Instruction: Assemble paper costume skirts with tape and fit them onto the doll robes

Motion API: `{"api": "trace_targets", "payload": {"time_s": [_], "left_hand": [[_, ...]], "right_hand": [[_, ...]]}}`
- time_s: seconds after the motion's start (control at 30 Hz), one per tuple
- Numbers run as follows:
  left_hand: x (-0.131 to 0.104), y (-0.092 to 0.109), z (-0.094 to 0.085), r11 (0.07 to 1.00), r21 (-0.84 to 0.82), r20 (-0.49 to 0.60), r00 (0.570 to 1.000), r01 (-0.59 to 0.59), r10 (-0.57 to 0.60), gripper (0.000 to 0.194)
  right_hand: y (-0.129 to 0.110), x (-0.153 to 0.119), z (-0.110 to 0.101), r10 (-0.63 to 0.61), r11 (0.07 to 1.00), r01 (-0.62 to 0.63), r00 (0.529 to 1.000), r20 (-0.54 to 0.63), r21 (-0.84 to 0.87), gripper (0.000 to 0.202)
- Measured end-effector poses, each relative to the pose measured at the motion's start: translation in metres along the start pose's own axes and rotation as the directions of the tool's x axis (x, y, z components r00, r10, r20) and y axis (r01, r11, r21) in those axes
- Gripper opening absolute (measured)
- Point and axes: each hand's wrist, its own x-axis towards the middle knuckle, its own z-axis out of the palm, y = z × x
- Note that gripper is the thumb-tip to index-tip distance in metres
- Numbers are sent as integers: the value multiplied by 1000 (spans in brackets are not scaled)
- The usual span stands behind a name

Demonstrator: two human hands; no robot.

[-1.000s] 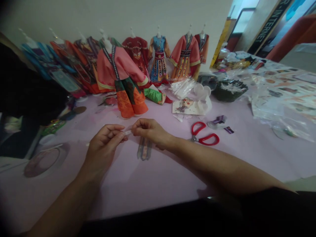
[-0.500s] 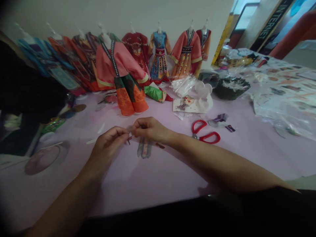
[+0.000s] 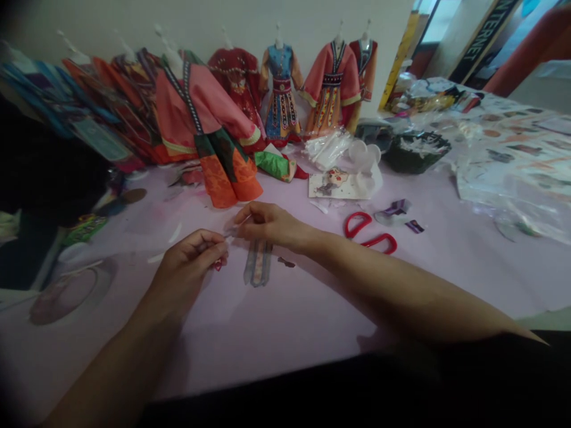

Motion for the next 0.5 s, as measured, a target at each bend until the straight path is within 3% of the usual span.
{"api": "trace_targets", "payload": {"time_s": [0.1, 0.23, 0.4, 0.5], "left_hand": [[1, -1, 1, 999, -36, -4, 1000, 2, -2, 8], [0, -1, 2, 998, -56, 2, 1000, 0, 0, 10], [-2, 1, 2, 997, -77, 25, 1000, -1, 2, 11], [-2, 2, 1, 993, -114, -22, 1000, -25, 23, 10]], "right_hand": [[7, -3, 14, 37, 991, -43, 998, 48, 124, 28], [13, -7, 29, 53, 970, -53, 999, 6, 236, 32], [11, -6, 28, 68, 947, -59, 998, -17, 317, 31], [7, -6, 23, 104, 939, -87, 994, -34, 333, 31]]}}
